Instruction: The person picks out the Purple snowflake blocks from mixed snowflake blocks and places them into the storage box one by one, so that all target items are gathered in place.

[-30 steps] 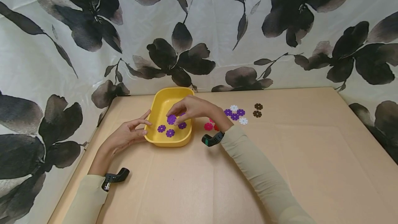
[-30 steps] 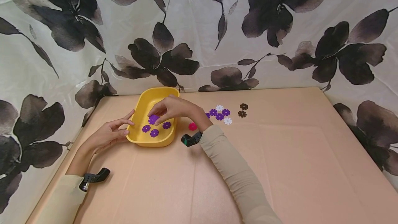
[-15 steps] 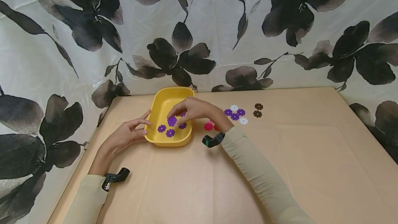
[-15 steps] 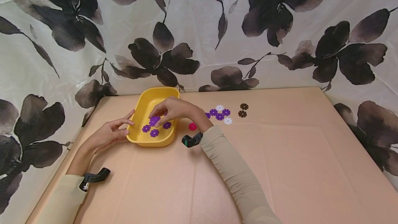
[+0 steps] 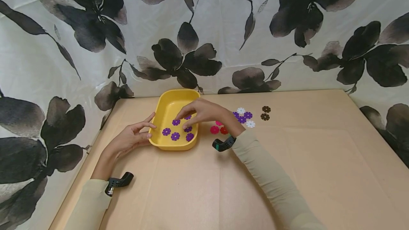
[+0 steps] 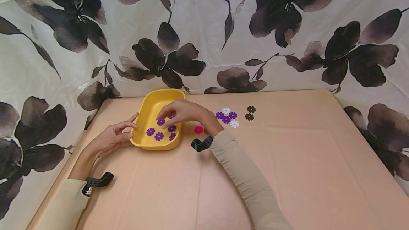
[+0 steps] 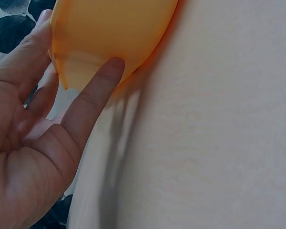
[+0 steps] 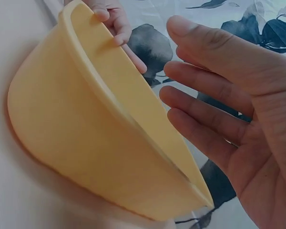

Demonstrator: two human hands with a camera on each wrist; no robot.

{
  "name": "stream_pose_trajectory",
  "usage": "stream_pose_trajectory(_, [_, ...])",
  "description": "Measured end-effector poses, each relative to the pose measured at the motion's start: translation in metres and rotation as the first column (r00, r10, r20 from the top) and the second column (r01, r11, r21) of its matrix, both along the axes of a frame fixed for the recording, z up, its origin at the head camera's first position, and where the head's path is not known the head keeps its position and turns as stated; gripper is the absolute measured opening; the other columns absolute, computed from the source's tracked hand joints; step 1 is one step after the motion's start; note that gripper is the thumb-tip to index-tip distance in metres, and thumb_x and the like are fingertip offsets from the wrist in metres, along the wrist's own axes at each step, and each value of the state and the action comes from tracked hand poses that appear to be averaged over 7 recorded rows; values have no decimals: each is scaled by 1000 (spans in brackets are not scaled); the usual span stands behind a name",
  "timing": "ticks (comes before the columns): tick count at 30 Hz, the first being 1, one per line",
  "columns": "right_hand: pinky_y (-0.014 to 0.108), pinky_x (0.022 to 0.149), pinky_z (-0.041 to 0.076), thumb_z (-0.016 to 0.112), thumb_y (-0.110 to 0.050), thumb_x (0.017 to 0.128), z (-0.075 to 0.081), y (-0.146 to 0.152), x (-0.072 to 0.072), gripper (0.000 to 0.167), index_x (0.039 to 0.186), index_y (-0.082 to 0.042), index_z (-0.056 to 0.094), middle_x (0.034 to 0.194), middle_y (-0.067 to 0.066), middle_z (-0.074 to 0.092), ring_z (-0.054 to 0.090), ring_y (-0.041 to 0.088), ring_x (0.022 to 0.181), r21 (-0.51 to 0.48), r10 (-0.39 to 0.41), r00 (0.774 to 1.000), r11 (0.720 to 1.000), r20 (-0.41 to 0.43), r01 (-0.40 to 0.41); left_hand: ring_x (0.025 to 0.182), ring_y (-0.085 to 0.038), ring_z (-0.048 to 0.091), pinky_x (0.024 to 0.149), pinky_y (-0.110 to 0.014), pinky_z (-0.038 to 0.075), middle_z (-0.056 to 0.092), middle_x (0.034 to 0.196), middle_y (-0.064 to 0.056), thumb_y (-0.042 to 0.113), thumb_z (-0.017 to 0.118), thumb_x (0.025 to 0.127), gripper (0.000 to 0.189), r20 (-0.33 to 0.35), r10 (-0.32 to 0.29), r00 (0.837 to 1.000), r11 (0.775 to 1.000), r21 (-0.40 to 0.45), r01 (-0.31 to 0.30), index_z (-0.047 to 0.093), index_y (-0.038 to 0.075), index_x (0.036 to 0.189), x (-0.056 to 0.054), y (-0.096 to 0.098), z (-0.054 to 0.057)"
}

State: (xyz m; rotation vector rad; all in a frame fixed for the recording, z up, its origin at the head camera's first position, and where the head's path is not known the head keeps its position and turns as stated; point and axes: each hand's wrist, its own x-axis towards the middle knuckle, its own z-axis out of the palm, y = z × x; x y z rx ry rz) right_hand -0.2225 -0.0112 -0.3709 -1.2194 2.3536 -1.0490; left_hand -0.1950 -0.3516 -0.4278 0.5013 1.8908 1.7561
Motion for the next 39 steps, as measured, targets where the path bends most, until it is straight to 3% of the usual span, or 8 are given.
stream_pose_trajectory(3, [45,104,53,82,-30,88,1,8,2,41,124,-10,74,118,0,74,66,28,118,-6,-18,1000,1000,-21,18,134,-22,54,97,-45,55,6,172,2,-6,60,98,36,-3,4,1000,1000,-3,-4,50,-14,132,0,-1,0])
stream_pose_trajectory(7, [45,102,55,80,-31,90,2,23,7,39,123,-12,75,119,-3,74,68,19,113,-32,-53,997,998,-51,51,135,-22,52,97,-45,55,6,172,3,-5,61,98,37,-6,5,1000,1000,-11,-5,50,-15,132,-1,-1,-1])
stream_pose_trajectory(11, [47,102,55,77,-33,92,4,43,11,38,126,-15,74,123,-4,73,67,19,115,-40,-81,995,996,-54,79,135,-21,52,98,-44,55,6,172,3,-4,62,98,36,-10,6,1000,1000,-22,-6,51,-13,132,-1,-2,0])
stream_pose_trajectory(15, [47,103,54,75,-32,94,5,64,13,37,126,-15,73,125,-2,72,67,19,117,-28,-138,988,990,-64,136,142,-27,46,98,-43,55,8,172,3,-2,62,99,35,-23,7,1000,999,-34,-8,53,-11,131,-1,-3,-1])
stream_pose_trajectory(19, [43,100,56,75,-27,94,0,85,13,33,125,-14,74,123,-2,73,68,17,114,-31,-202,974,979,-108,199,146,-34,38,98,-42,55,7,172,3,-2,61,99,36,-31,-1,1000,999,-34,0,51,-13,132,-1,-2,-1])
stream_pose_trajectory(26, [43,101,55,73,-22,96,-11,124,14,33,127,-11,72,123,2,72,67,22,117,14,-287,949,957,-131,291,138,-21,50,98,-43,55,7,172,3,-3,62,99,37,-10,6,1000,1000,-26,-6,51,-13,132,0,0,1])
stream_pose_trajectory(32, [49,105,52,69,-22,99,-24,155,16,34,129,-8,70,126,5,71,64,26,118,79,-370,920,921,-132,382,144,-34,41,97,-44,55,7,172,3,-3,61,99,37,-13,4,1000,1000,-29,-4,50,-14,133,0,-1,1])
stream_pose_trajectory(39, [47,98,56,69,-21,98,-41,183,18,32,128,-10,71,123,6,72,65,25,112,124,-430,884,882,-182,454,145,-34,39,97,-43,55,7,172,3,-3,61,99,36,-23,1,1000,999,-40,-2,51,-13,132,0,-2,0])
